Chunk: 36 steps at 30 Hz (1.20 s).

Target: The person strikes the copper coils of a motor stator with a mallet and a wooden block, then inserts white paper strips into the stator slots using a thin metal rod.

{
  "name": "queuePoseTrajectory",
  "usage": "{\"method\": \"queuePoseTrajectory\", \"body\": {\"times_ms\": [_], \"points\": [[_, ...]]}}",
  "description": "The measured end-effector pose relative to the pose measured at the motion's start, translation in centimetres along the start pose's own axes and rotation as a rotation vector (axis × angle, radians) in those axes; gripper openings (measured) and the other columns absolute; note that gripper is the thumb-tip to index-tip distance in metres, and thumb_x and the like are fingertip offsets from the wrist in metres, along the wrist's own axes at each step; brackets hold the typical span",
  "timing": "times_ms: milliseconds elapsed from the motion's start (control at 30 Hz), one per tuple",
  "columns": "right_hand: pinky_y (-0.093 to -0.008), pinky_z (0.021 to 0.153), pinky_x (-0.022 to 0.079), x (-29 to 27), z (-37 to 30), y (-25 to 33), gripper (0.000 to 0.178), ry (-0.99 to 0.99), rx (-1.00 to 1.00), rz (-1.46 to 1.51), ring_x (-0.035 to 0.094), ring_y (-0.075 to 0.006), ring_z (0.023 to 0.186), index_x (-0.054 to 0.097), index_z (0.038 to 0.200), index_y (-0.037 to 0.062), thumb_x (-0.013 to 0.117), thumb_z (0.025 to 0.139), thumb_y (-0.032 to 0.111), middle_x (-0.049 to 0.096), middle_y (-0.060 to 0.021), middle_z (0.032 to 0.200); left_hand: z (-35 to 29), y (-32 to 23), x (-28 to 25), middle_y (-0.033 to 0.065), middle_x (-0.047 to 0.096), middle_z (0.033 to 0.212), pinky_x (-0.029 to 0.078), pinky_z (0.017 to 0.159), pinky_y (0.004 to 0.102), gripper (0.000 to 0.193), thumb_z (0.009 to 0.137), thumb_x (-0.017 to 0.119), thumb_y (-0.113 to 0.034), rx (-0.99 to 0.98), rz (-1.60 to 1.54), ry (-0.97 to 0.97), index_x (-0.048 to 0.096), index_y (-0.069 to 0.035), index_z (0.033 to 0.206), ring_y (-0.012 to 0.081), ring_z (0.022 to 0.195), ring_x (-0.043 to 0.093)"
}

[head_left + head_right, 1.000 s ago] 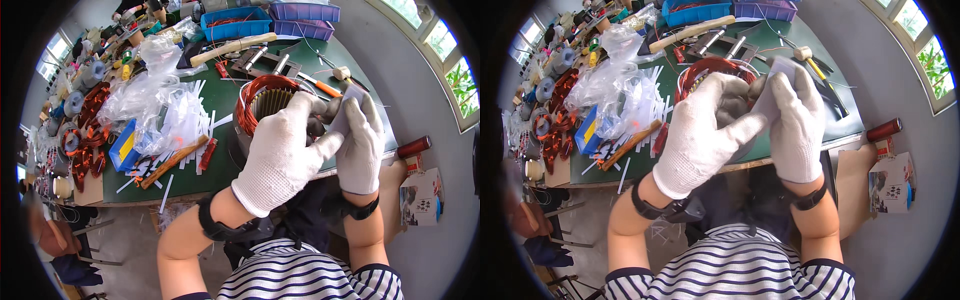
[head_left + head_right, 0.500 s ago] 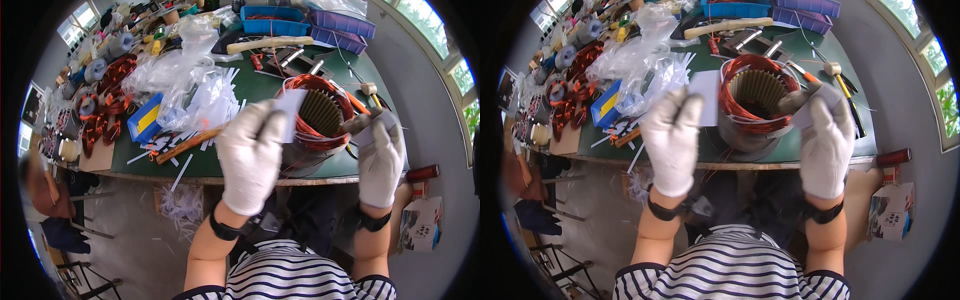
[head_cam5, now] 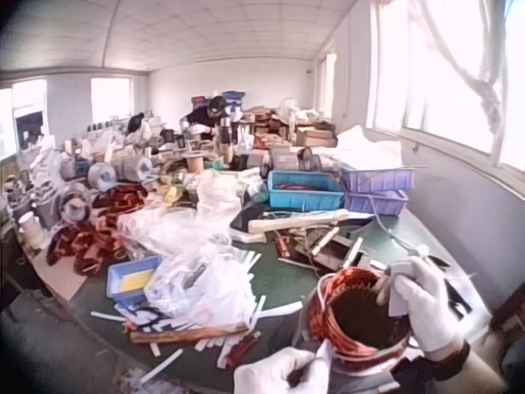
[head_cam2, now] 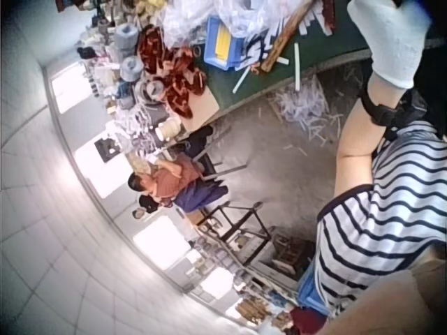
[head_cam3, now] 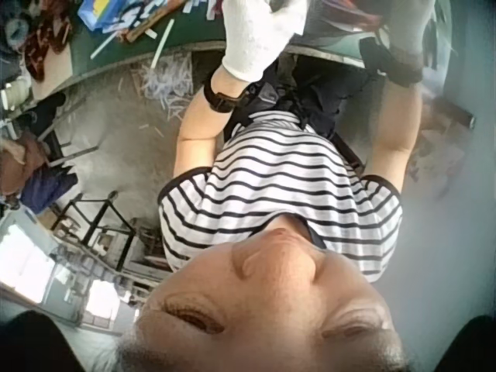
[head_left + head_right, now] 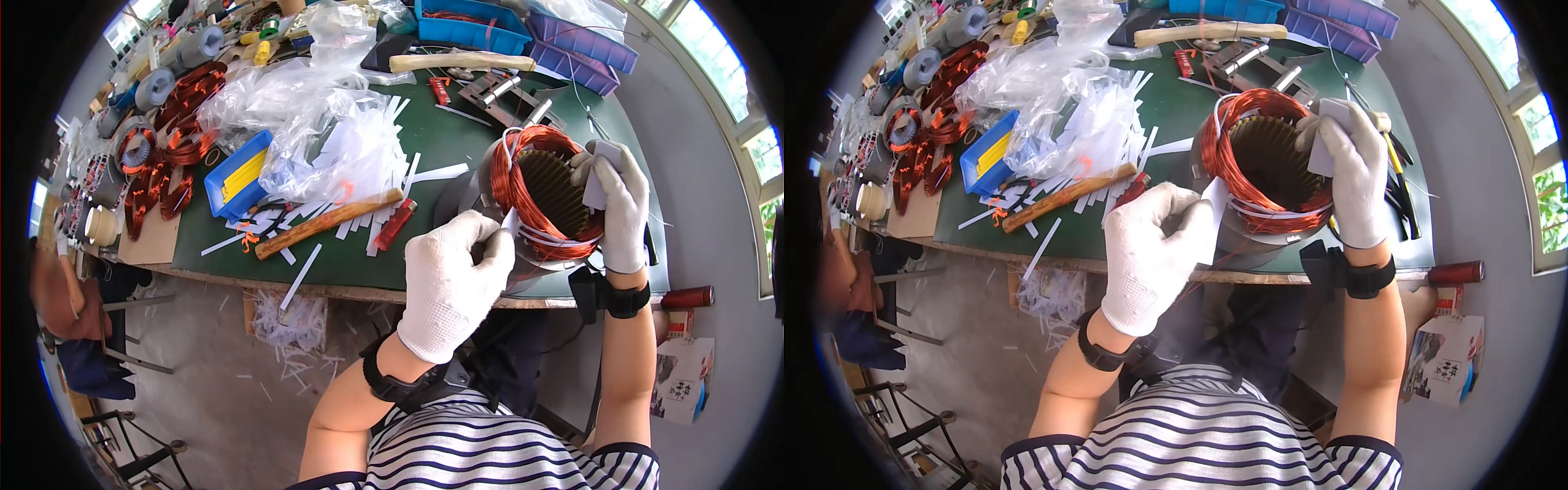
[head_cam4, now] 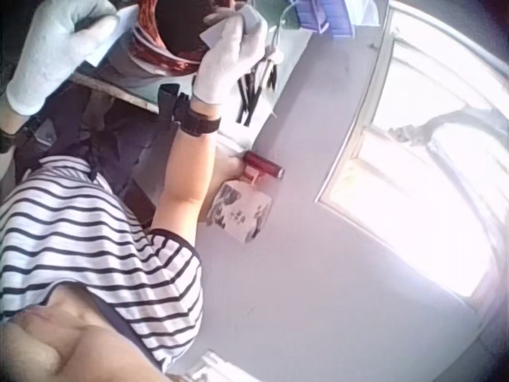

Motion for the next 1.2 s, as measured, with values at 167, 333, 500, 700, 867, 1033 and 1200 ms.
{"method": "queuePoseTrajectory", "body": {"times_ms": [167,333,500,700,867,1033,1200], "points": [[-0.0257,0.071,0.043,0.8,-1.0,1.5,0.019,-0.136,0.024,-0.118,0.055,-0.0134,0.072,0.054,0.098,-0.0066,0.046,0.088,0.008,0.057,-0.0098,0.08,1.2,-0.7,0.5,0.0132,0.057,0.058,0.043,0.049,0.0278,0.006,0.08,0.061,-0.001,0.147,0.059,-0.132,0.06,0.001,0.074,0.0177,0.048,0.056],[-0.0243,0.064,0.043,0.7,-1.5,3.3,0.017,-0.18,0.088,-0.232,0.055,-0.0121,0.066,0.055,0.094,-0.0058,0.045,0.087,0.006,0.057,-0.0082,0.076,4.4,-2.0,0.1,0.0171,0.06,0.064,0.047,0.055,0.0344,0.007,0.08,0.059,-0.005,0.278,0.31,-0.019,0.061,0.0,0.077,0.03,0.058,0.062],[-0.0235,0.052,0.041,-0.1,1.6,2.9,0.017,0.109,-0.084,-0.273,0.049,-0.0078,0.055,0.057,0.094,-0.0031,0.046,0.087,0.008,0.057,-0.0052,0.064,6.0,-3.0,0.4,0.0177,0.062,0.068,0.047,0.057,0.0344,0.01,0.081,0.059,-0.007,0.356,0.469,0.05,0.065,0.001,0.081,0.031,0.062,0.063],[-0.0204,0.052,0.04,-0.2,1.8,0.1,0.019,0.194,-0.051,-0.144,0.048,-0.0061,0.056,0.057,0.099,-0.0049,0.044,0.088,0.005,0.057,-0.0039,0.069,6.1,-2.0,1.4,0.0149,0.061,0.065,0.044,0.054,0.0279,0.01,0.082,0.059,-0.004,0.206,0.385,-0.101,0.065,0.004,0.086,0.0174,0.053,0.057],[-0.0208,0.052,0.039,-0.1,0.8,0.4,0.017,0.072,-0.063,-0.204,0.048,-0.0061,0.056,0.057,0.098,-0.0036,0.045,0.088,0.004,0.055,-0.003,0.068,7.2,-3.0,1.1,0.0189,0.066,0.081,0.049,0.067,0.0313,0.018,0.085,0.057,-0.008,0.27,0.593,0.08,0.066,0.003,0.095,0.0254,0.073,0.066],[-0.0225,0.052,0.039,-0.2,0.3,0.9,0.017,-0.026,-0.116,-0.315,0.05,-0.0076,0.056,0.057,0.098,-0.0031,0.046,0.088,0.004,0.052,-0.0046,0.066,8.4,-3.7,1.8,0.0189,0.066,0.087,0.05,0.071,0.0314,0.02,0.084,0.056,-0.007,0.216,0.604,0.198,0.066,0.003,0.098,0.0263,0.078,0.066],[-0.0261,0.053,0.041,-0.3,-0.2,0.6,0.016,-0.042,-0.162,-0.332,0.052,-0.0127,0.054,0.057,0.097,-0.0027,0.047,0.087,0.003,0.053,-0.0081,0.063,9.3,-3.8,1.9,0.02,0.066,0.084,0.05,0.07,0.0309,0.022,0.082,0.055,-0.008,0.067,0.702,0.249,0.066,0.003,0.098,0.0265,0.077,0.067]]}}
Point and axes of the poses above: each hand's wrist, its own z-axis towards the middle knuckle, its own x-axis out of the palm, y = z × x, the point moved 5 cm from there along z, towards the middle knuckle
